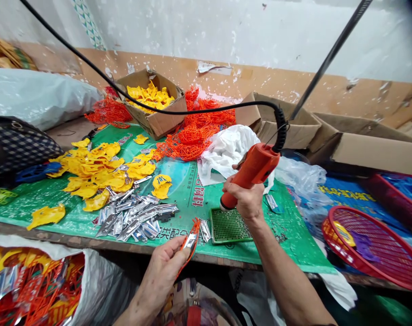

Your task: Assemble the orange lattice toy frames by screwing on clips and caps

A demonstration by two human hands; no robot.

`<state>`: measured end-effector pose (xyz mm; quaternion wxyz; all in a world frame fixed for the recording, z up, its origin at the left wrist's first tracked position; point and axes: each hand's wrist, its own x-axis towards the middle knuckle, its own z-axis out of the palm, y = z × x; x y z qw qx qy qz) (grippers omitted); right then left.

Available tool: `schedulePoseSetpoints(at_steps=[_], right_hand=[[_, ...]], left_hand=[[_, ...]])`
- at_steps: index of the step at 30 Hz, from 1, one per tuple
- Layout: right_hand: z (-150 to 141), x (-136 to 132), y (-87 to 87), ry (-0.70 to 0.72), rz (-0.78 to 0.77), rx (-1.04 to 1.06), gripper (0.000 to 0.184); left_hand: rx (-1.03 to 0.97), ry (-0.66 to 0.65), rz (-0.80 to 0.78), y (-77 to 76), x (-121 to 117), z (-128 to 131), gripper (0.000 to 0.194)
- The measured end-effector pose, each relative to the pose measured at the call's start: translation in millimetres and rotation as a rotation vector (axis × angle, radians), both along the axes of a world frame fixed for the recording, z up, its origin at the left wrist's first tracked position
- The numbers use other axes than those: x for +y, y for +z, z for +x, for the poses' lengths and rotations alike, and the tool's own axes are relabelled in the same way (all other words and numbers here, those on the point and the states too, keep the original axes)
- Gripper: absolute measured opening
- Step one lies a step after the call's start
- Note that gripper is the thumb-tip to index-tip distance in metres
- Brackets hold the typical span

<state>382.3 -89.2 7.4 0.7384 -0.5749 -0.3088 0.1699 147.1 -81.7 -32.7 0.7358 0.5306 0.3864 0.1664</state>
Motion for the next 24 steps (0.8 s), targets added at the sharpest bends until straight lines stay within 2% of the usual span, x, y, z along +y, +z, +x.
schedulePoseSetpoints(at_steps=[5, 11, 17, 21, 24], right_hand=[[-1, 0, 0.0, 0.003, 0.013, 0.008, 0.023], [2, -3, 7.6, -0.019, 0.055, 0.01, 0.017], [-7, -18, 39.1, 0.077, 0.172, 0.09, 0.013], [-31, -35, 65.5, 0.206, 0.285, 0.11, 0.036], [-53, -47, 77.7, 0.274, 0.311, 0.133, 0.045]], left_hand=[[-0.021, 0.092, -0.044, -1.4, 0, 3, 0.037], [-0.033, 0.088, 0.001, 4.7, -2, 4, 0.034], [-0.047, 0.097, -0.025, 13.3, -8, 10, 0.029], [-0.099, 0.104, -0.076, 15.9, -13, 13, 0.027], [-0.142, 0.097, -0.098, 18.6, -16, 12, 0.025]])
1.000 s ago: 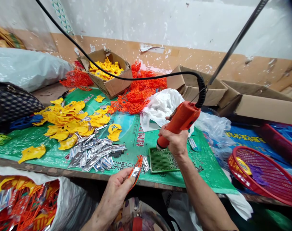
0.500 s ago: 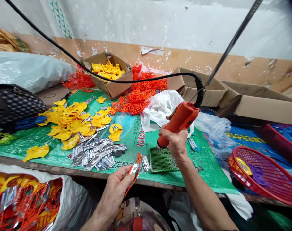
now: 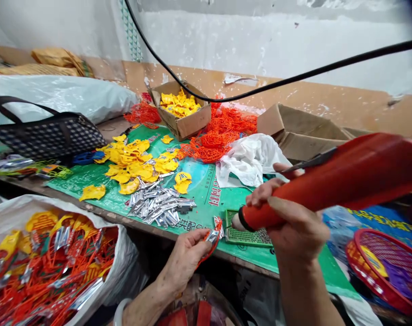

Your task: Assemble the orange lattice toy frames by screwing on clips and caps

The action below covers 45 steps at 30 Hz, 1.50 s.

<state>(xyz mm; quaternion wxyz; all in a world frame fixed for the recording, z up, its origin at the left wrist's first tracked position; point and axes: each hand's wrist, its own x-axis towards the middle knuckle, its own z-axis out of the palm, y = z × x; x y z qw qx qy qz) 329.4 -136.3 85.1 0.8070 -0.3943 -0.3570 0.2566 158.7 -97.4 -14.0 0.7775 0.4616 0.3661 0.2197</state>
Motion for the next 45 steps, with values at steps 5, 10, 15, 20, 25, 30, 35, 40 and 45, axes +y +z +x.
schedulePoseSetpoints(at_steps=[5, 10, 15, 20, 25, 30, 35, 40, 45], right_hand=[[-28, -11, 3.0, 0.056, -0.025, 0.021, 0.048], [-37, -12, -2.3, 0.029, -0.078, 0.026, 0.049], [-35, -12, -7.8, 0.09, -0.072, -0.018, 0.049], [-36, -11, -11.9, 0.114, -0.069, -0.032, 0.048], [-35, -11, -15.4, 0.141, -0.085, -0.016, 0.053], [-34, -12, -17.0, 0.117, -0.087, -0.016, 0.05], [-33, -12, -20.6, 0.096, -0.107, -0.039, 0.037], [-32, -12, -23.9, 0.079, -0.11, -0.067, 0.019], [-34, -9, -22.0, 0.082, -0.102, -0.052, 0.03]], left_hand=[[-0.075, -0.033, -0.036, 3.5, -3, -4, 0.022], [-0.067, -0.03, -0.043, 4.9, -4, -5, 0.025], [-0.071, -0.015, -0.034, 3.2, -4, -5, 0.028], [-0.089, -0.01, -0.052, 1.7, -4, -6, 0.03], [-0.074, 0.004, -0.065, 6.4, -5, -5, 0.029], [-0.045, -0.001, -0.038, 11.2, -6, -5, 0.025], [-0.034, -0.043, 0.04, 8.5, -7, -8, 0.024], [0.0, -0.047, 0.041, 6.4, -7, -6, 0.026], [-0.049, -0.011, -0.069, 10.1, -8, -3, 0.024]])
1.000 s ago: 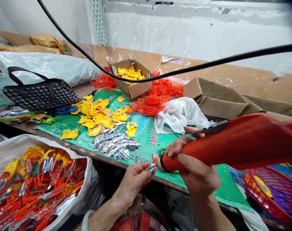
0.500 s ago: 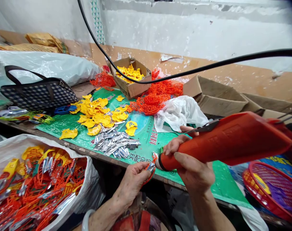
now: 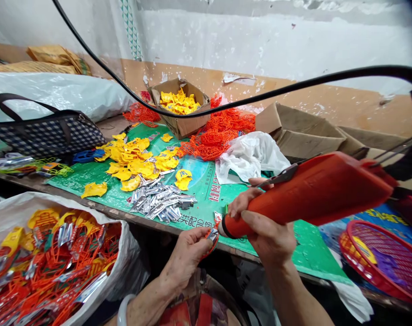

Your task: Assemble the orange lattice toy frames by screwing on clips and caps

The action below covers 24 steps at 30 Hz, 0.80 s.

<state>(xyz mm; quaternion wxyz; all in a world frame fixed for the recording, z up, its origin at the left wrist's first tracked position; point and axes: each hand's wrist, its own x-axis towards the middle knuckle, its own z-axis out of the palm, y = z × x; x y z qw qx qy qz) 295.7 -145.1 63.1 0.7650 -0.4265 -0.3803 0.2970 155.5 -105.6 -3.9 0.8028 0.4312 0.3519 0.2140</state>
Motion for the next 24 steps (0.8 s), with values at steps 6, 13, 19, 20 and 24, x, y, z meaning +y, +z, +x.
schedulePoseSetpoints(at_steps=[6, 13, 19, 20, 24], right_hand=[[-2, 2, -8.4, -0.024, 0.0, 0.015, 0.039], [-4, 3, -3.3, -0.002, 0.022, 0.025, 0.044], [25, 17, 3.6, -0.263, 0.115, 0.011, 0.042], [34, 21, -1.3, -0.332, 0.113, -0.012, 0.037], [68, 41, -31.6, -0.489, 0.026, -0.086, 0.017]], left_hand=[[0.003, 0.024, -0.049, 0.4, 0, 0, 0.025], [-0.033, 0.056, -0.131, -7.2, 3, 0, 0.024], [-0.07, 0.168, -0.112, -8.1, 16, 4, 0.033], [-0.031, 0.196, -0.083, -8.5, 19, 4, 0.036], [0.091, 0.158, 0.024, -12.8, 28, 1, 0.037]])
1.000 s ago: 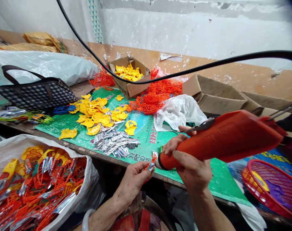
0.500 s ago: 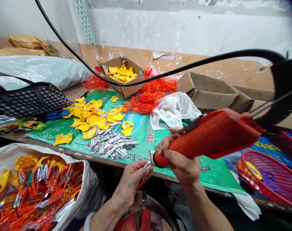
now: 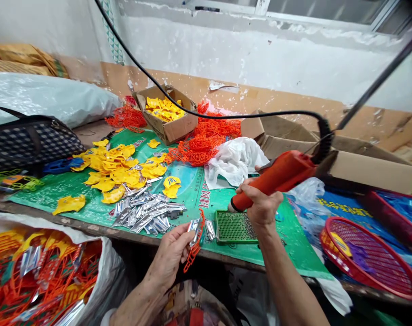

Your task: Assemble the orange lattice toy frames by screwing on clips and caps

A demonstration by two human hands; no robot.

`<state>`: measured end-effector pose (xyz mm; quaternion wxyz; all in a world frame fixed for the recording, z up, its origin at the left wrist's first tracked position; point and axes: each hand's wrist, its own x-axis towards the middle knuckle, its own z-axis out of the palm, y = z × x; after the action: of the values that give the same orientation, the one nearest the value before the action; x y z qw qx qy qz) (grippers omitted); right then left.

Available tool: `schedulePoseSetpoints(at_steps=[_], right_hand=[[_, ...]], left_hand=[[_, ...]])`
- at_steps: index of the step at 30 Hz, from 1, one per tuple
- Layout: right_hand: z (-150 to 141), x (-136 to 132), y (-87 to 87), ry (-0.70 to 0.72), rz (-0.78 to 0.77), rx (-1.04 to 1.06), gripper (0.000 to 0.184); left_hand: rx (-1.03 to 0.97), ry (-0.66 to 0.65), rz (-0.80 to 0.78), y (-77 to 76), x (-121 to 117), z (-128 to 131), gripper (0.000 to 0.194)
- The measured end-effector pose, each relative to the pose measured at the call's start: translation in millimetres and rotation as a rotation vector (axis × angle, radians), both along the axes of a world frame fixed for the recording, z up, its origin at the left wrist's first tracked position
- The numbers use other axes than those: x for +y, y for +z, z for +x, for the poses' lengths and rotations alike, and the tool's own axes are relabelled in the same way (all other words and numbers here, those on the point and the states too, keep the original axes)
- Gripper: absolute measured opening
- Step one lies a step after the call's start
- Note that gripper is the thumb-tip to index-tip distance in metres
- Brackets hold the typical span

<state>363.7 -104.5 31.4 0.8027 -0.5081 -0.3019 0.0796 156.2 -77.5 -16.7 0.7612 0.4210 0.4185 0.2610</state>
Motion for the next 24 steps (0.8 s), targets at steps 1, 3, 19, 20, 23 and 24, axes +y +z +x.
schedulePoseSetpoints(at_steps=[1, 3, 19, 20, 23, 24], right_hand=[[5, 4, -7.4, -0.01, -0.019, -0.003, 0.016], [10, 10, -18.9, -0.01, -0.044, -0.001, 0.015], [12, 19, -35.0, 0.061, -0.1, -0.002, 0.02], [12, 18, -34.8, 0.063, -0.106, -0.004, 0.019], [13, 17, -34.6, 0.07, -0.116, -0.006, 0.017], [13, 17, -34.8, 0.069, -0.115, -0.005, 0.017]], left_hand=[[0.016, -0.027, 0.02, -1.2, 2, -1, 0.035], [0.051, -0.052, 0.063, -2.7, 4, -1, 0.03], [0.225, -0.203, 0.258, 0.3, 12, 6, 0.024], [0.226, -0.213, 0.267, 0.9, 12, 6, 0.024], [0.241, -0.226, 0.294, 2.4, 13, 6, 0.021], [0.248, -0.23, 0.301, 2.5, 13, 5, 0.021]])
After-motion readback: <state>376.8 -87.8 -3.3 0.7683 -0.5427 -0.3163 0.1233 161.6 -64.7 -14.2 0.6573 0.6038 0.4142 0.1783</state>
